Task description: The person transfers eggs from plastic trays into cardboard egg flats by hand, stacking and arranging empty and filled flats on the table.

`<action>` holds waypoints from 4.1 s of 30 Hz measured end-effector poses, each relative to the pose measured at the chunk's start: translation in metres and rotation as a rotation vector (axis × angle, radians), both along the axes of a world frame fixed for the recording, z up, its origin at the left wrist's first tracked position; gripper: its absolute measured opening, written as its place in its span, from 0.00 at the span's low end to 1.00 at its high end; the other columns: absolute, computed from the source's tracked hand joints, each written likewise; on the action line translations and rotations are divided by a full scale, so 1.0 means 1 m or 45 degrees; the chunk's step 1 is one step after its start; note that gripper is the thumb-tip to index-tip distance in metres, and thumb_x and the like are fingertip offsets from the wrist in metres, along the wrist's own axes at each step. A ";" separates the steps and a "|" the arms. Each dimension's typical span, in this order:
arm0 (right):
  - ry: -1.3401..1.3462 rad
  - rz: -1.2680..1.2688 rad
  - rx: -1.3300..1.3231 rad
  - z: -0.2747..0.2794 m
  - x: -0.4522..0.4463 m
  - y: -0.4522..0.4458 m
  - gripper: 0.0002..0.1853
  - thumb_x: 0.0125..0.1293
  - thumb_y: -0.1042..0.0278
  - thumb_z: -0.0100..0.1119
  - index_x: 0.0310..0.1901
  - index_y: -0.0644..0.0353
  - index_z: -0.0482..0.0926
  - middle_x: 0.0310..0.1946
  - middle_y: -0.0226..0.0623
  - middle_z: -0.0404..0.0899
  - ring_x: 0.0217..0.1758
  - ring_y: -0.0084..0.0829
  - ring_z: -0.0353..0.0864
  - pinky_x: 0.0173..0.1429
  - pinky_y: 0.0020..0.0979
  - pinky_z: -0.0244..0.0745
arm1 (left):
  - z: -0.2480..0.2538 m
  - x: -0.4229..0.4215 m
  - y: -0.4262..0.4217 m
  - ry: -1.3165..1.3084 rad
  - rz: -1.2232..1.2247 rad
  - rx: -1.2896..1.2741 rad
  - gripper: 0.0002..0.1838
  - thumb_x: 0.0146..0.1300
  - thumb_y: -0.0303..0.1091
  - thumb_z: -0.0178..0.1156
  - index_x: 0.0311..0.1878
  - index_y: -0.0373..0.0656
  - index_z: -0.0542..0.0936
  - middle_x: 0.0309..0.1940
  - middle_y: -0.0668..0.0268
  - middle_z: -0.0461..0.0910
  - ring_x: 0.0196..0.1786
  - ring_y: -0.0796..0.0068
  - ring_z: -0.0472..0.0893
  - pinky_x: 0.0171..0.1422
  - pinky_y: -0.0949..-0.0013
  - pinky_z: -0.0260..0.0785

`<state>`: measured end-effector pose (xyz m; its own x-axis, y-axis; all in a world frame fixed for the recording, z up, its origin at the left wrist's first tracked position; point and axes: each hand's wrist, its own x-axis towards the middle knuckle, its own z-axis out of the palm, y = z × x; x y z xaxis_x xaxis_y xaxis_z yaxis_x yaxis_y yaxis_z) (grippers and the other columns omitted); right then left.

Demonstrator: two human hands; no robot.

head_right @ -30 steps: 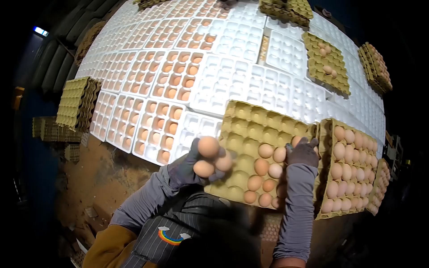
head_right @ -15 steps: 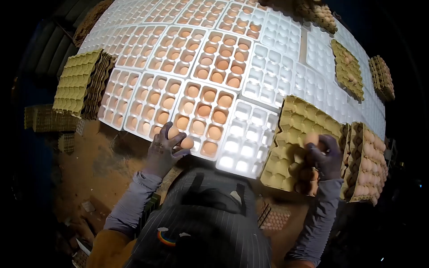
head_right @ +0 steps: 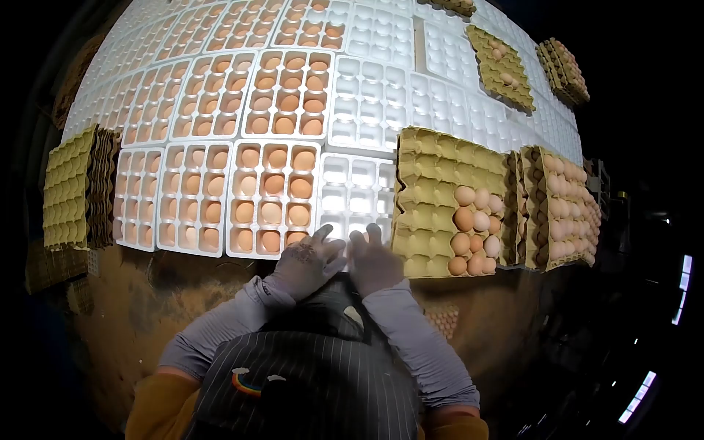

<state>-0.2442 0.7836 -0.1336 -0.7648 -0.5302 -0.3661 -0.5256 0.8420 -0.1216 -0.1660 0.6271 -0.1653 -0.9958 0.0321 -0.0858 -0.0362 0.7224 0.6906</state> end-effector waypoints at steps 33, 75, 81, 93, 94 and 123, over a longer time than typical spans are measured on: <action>-0.143 -0.617 -0.814 -0.040 -0.162 0.308 0.33 0.77 0.53 0.47 0.76 0.61 0.56 0.74 0.51 0.61 0.77 0.45 0.61 0.75 0.36 0.57 | -0.017 -0.091 0.096 0.003 0.248 0.437 0.30 0.66 0.24 0.59 0.71 0.33 0.65 0.69 0.45 0.65 0.68 0.44 0.71 0.70 0.60 0.68; 0.169 0.722 -0.902 0.011 -0.093 -0.205 0.23 0.52 0.63 0.71 0.52 0.52 0.81 0.51 0.38 0.79 0.59 0.44 0.74 0.65 0.47 0.69 | 0.072 -0.004 -0.270 0.254 0.354 -0.334 0.27 0.56 0.40 0.72 0.60 0.48 0.79 0.54 0.59 0.77 0.57 0.54 0.76 0.64 0.53 0.68; -1.000 -0.397 -1.352 0.025 -0.096 -0.205 0.18 0.61 0.66 0.65 0.53 0.59 0.79 0.47 0.34 0.80 0.50 0.32 0.80 0.57 0.34 0.77 | 0.060 -0.025 -0.276 0.229 0.330 -0.400 0.19 0.65 0.38 0.63 0.60 0.50 0.79 0.50 0.61 0.81 0.58 0.55 0.77 0.68 0.50 0.65; -0.218 0.647 -0.360 0.043 -0.090 -0.262 0.18 0.62 0.53 0.64 0.48 0.53 0.79 0.50 0.39 0.76 0.53 0.40 0.82 0.55 0.41 0.77 | 0.088 0.001 -0.275 -0.113 0.372 0.215 0.23 0.65 0.47 0.66 0.55 0.41 0.79 0.47 0.58 0.76 0.44 0.64 0.81 0.50 0.63 0.77; -0.247 0.593 -0.447 0.040 -0.088 -0.259 0.17 0.62 0.53 0.64 0.48 0.53 0.78 0.51 0.39 0.75 0.53 0.42 0.82 0.54 0.41 0.77 | 0.083 0.005 -0.264 -0.128 0.275 -0.088 0.25 0.61 0.47 0.69 0.55 0.41 0.79 0.49 0.57 0.74 0.47 0.59 0.80 0.51 0.59 0.77; 0.041 0.653 -0.403 0.021 -0.060 -0.192 0.26 0.56 0.49 0.71 0.52 0.53 0.79 0.69 0.36 0.66 0.55 0.41 0.76 0.54 0.40 0.80 | 0.095 0.021 -0.258 -0.552 0.305 1.653 0.49 0.66 0.77 0.45 0.69 0.37 0.69 0.46 0.65 0.79 0.43 0.74 0.80 0.51 0.70 0.75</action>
